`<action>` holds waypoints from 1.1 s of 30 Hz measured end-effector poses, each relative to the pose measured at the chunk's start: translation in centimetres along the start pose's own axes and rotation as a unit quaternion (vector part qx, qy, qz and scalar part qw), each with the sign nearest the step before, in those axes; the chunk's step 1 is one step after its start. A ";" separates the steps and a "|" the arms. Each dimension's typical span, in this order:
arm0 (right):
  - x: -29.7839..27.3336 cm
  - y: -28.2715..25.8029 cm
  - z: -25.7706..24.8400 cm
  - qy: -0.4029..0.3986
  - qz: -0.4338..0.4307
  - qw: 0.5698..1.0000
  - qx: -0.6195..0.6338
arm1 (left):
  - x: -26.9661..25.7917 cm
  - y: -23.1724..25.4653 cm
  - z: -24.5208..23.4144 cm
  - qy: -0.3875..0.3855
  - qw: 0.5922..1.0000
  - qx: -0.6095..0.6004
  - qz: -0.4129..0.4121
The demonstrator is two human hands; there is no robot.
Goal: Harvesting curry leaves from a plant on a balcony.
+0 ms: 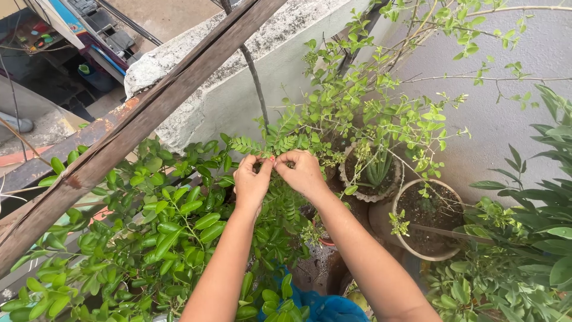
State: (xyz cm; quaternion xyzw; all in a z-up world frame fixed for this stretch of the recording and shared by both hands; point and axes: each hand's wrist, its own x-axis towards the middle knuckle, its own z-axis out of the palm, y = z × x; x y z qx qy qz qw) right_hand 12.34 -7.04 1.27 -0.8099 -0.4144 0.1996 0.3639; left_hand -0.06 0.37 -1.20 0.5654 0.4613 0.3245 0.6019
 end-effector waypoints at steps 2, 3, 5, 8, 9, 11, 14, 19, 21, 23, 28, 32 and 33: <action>0.2 0.4 0.2 0.000 -0.004 1.000 0.005 | 0.2 0.1 0.0 0.001 0.998 0.035 0.046; 0.2 0.4 0.2 -0.001 -0.004 1.000 0.005 | 0.0 0.7 -0.1 0.001 0.998 0.035 0.046; 0.3 0.4 0.3 0.003 -0.008 1.000 0.000 | -0.3 1.8 -0.2 0.003 0.995 0.086 0.050; 0.5 -0.1 0.3 0.006 0.002 1.000 -0.012 | 0.1 0.6 -0.1 -0.012 0.997 0.076 0.016; 0.6 0.1 0.5 0.005 0.002 1.000 -0.012 | 0.1 0.5 -0.1 -0.011 0.997 0.077 0.016; 0.8 0.5 0.9 0.017 -0.020 0.999 -0.030 | 0.2 0.3 -0.3 -0.004 0.992 0.126 0.025; 0.9 0.4 1.3 0.026 -0.021 0.999 -0.020 | 0.4 -0.5 -0.3 0.014 0.981 0.186 0.052; 1.3 0.0 1.5 0.025 -0.028 0.998 -0.046 | 0.4 0.4 -0.6 0.001 0.986 0.164 0.014; 1.3 0.3 1.7 0.029 -0.035 0.998 -0.051 | 0.5 0.0 -0.6 -0.007 0.988 0.154 -0.002; 1.4 0.3 1.9 0.040 -0.057 0.995 -0.070 | 0.7 -1.0 -0.5 -0.007 0.987 0.159 0.001; 0.7 0.7 1.7 0.039 -0.040 0.995 -0.083 | 0.7 -0.4 -0.8 -0.005 0.982 0.190 -0.003; -0.5 -1.5 -1.0 0.070 -0.081 0.989 -0.106 | 0.9 -0.8 -1.4 -0.026 0.985 0.170 -0.014; -0.6 -1.9 -2.1 0.071 -0.081 0.989 -0.106 | 0.8 -0.6 -1.5 -0.027 0.985 0.170 -0.013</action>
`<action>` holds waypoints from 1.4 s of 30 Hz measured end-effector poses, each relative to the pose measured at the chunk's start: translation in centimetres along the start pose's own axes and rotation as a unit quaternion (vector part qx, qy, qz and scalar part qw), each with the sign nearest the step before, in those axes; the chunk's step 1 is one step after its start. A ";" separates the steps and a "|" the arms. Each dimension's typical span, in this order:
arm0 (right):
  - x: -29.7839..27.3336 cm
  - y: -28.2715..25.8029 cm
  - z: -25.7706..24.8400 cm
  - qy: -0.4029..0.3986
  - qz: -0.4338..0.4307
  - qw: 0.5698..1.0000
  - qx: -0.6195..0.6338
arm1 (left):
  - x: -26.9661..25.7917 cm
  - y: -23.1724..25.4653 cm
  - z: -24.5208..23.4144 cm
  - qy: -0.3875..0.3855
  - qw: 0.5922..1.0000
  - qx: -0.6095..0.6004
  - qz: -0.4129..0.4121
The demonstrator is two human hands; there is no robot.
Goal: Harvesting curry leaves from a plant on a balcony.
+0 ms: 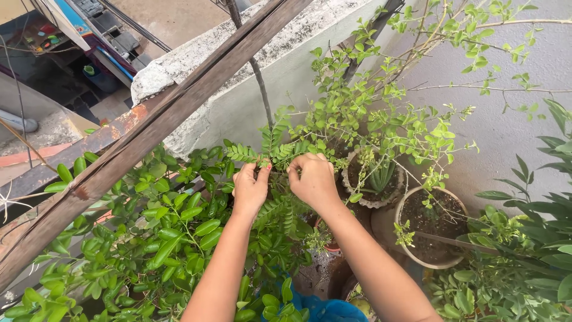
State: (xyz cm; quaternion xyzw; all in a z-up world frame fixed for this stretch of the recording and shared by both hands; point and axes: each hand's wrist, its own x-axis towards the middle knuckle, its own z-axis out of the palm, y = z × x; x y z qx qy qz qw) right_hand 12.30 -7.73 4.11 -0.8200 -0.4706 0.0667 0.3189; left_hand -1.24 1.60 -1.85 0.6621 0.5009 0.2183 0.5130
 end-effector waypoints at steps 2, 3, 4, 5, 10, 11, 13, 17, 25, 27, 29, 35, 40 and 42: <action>0.1 -0.4 -2.5 -0.019 -0.006 0.996 -0.090 | -0.2 0.3 -0.3 -0.019 1.000 0.013 0.017; 0.5 -1.4 -3.9 -0.018 -0.007 0.996 -0.090 | -0.2 0.3 -0.4 -0.019 1.000 0.013 0.018; 0.8 -2.3 -5.4 0.012 -0.035 0.994 -0.102 | -0.4 0.2 -0.4 -0.027 0.998 0.037 0.034; 1.1 -3.3 -6.9 0.042 -0.063 0.991 -0.114 | -0.5 0.1 -0.4 -0.036 0.996 0.061 0.051; 2.5 -4.2 -8.5 -0.022 -0.330 0.939 -0.095 | -0.3 -2.3 0.1 -0.066 0.985 0.117 0.105; 2.7 -4.1 -8.3 -0.074 -0.387 0.911 -0.124 | -0.3 -2.8 0.2 -0.075 0.981 0.129 0.127; 3.0 -4.1 -7.6 -0.111 -0.381 0.901 -0.173 | -0.7 -1.9 -0.5 -0.088 0.978 0.132 0.135; 3.9 -2.3 -6.1 -0.138 -0.397 0.886 -0.194 | -1.4 -0.8 -1.9 -0.127 0.970 0.133 0.157; 3.3 -1.4 -4.6 -0.176 -0.355 0.902 -0.170 | -1.5 -1.4 -3.6 -0.153 0.966 0.125 0.165; 2.9 -1.2 -4.2 -0.180 -0.338 0.909 -0.167 | -1.5 -1.5 -3.8 -0.155 0.969 0.119 0.150; 2.6 -0.5 -3.5 -0.169 -0.311 0.924 -0.145 | -1.4 -2.0 -3.7 -0.152 0.976 0.088 0.130; 2.4 -0.9 -3.1 -0.203 -0.267 0.929 -0.156 | -1.1 -2.5 -3.3 -0.144 0.982 0.058 0.111; 2.1 0.0 -1.9 -0.197 -0.248 0.934 -0.165 | -0.9 -3.2 -2.5 -0.134 0.982 0.023 0.130; 2.2 -0.6 -1.9 -0.202 -0.242 0.933 -0.174 | -1.0 -3.3 -2.3 -0.130 0.982 0.010 0.133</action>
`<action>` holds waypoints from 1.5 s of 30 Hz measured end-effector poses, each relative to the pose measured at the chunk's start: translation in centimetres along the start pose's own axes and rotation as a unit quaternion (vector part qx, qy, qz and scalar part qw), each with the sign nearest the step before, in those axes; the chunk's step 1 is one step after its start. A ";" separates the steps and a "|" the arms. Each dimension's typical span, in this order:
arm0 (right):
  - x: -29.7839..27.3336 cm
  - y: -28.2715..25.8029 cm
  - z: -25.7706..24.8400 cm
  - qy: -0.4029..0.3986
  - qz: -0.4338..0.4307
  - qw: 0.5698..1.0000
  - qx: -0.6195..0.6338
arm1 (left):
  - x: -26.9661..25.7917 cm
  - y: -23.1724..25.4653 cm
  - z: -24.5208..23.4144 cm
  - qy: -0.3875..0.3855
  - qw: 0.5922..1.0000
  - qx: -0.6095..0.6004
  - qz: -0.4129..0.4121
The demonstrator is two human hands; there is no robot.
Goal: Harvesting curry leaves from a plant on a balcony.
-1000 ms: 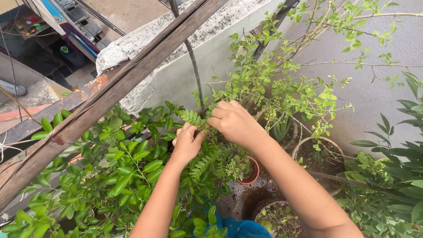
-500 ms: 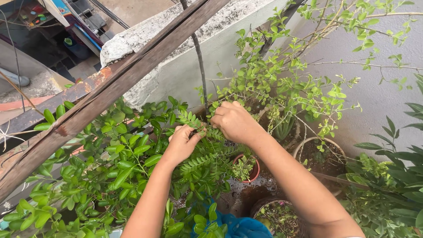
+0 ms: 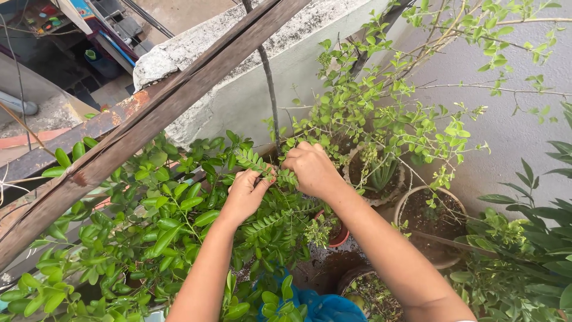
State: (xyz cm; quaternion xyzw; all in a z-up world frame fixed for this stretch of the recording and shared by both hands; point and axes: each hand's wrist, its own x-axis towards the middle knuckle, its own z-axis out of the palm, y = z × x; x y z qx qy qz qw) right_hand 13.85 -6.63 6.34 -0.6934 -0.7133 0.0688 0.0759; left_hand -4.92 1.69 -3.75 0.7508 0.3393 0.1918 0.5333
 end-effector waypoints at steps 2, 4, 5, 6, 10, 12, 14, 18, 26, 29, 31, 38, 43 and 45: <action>0.3 -0.5 -0.7 -0.022 0.029 0.999 0.013 | -0.1 0.3 0.1 0.005 1.000 0.005 -0.010; 0.3 -0.4 0.0 -0.012 0.025 1.000 0.011 | -0.3 1.2 -0.2 0.008 1.000 0.012 -0.013; 0.1 -0.2 0.3 -0.002 0.021 1.000 0.010 | -0.4 1.7 -0.2 0.011 1.000 0.020 -0.016; 0.1 -0.3 0.4 -0.001 0.020 1.000 0.008 | -0.5 1.6 0.0 0.013 1.000 0.020 -0.015; 0.4 -0.7 0.8 -0.022 0.045 0.999 -0.002 | -0.4 0.9 0.5 0.058 0.998 0.028 0.006; 0.2 -0.5 1.5 -0.009 0.035 0.999 -0.013 | -0.4 0.8 0.9 0.076 0.997 0.027 0.019; 0.0 0.1 2.3 -0.040 0.058 0.996 -0.047 | -0.3 1.3 0.9 0.065 0.993 0.032 -0.091; -0.3 0.7 2.0 -0.004 0.047 0.999 -0.012 | 0.1 -0.3 0.2 0.125 0.992 0.012 -0.001; -1.0 -2.5 -4.0 0.075 0.063 0.993 0.060 | 0.1 -0.9 1.5 0.124 0.990 -0.009 -0.070; -1.1 -3.1 -4.1 0.065 0.048 0.995 0.059 | 0.7 -2.9 2.3 0.141 0.989 -0.053 -0.015; -0.6 -2.8 -4.5 0.059 0.037 0.996 0.050 | 1.1 -1.5 1.7 0.125 0.988 -0.066 -0.067; -0.2 -4.1 -4.8 0.044 0.000 0.998 0.051 | 4.2 -9.1 4.9 0.091 0.971 -0.213 -0.067; 0.4 -2.7 -1.6 0.037 0.005 0.998 0.050 | 6.7 -11.9 6.0 0.085 0.958 -0.269 -0.056; 0.5 -2.5 -0.6 0.034 0.006 0.998 0.051 | 6.3 -11.8 6.2 0.089 0.961 -0.256 -0.051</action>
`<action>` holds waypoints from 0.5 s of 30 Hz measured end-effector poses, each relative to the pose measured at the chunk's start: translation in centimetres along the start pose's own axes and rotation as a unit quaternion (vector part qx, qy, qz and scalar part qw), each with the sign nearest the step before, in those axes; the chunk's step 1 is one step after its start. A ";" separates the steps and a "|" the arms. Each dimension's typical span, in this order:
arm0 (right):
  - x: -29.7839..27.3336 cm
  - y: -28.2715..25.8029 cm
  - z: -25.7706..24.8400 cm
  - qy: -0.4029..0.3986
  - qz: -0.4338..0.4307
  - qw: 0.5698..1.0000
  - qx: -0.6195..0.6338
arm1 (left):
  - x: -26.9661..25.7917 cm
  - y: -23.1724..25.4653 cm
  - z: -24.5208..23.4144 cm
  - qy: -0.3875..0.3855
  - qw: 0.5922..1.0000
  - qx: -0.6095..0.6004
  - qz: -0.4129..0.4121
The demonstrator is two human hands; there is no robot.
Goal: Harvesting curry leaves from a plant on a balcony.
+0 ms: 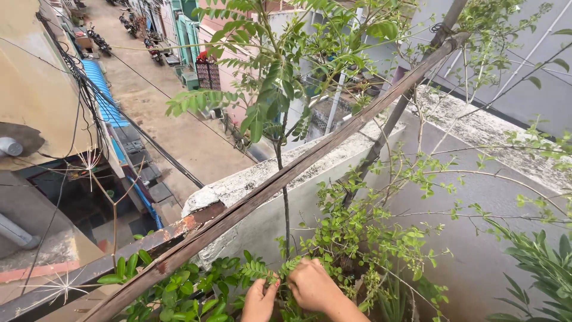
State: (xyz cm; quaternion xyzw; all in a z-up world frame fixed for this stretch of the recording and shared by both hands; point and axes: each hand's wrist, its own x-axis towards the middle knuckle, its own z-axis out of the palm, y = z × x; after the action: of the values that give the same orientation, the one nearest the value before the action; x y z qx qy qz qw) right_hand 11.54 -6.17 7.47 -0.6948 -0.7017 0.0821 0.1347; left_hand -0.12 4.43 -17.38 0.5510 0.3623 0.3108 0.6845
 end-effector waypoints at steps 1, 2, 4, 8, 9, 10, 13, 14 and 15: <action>0.1 -0.1 0.2 -0.002 0.005 1.000 0.006 | 0.0 0.1 -0.1 0.005 1.000 0.022 -0.017; 0.3 -0.1 0.4 -0.005 0.010 1.000 0.012 | 0.0 0.2 -0.1 0.009 0.998 0.045 -0.035; 0.7 -0.6 0.1 -0.006 0.016 1.000 0.021 | -1.0 2.1 -0.5 0.011 0.999 0.031 -0.021; 0.8 -0.2 0.4 0.009 0.025 0.999 0.019 | -3.8 8.2 -0.3 0.017 0.998 0.000 -0.057; 0.7 0.0 0.6 0.006 0.030 0.999 0.023 | -3.7 8.0 -0.2 0.014 0.998 0.002 -0.063; 0.6 0.2 0.7 0.011 0.029 0.999 0.013 | -3.7 7.8 0.0 0.016 0.999 -0.002 -0.047; 0.9 0.7 1.2 0.019 0.025 1.000 0.000 | -3.0 7.3 0.0 0.020 0.999 0.016 -0.033; 1.0 0.9 1.4 0.022 0.025 0.999 -0.006 | -2.9 6.9 0.1 0.021 0.999 0.034 -0.035; 1.2 0.8 1.2 0.015 0.024 1.000 -0.002 | -3.0 7.9 0.1 0.024 0.998 0.033 -0.041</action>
State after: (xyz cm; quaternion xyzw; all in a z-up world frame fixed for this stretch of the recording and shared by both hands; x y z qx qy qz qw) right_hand 12.00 -4.88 6.20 -0.7128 -0.6829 0.0732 0.1419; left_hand -1.86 3.41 -9.18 0.5503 0.4115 0.2834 0.6690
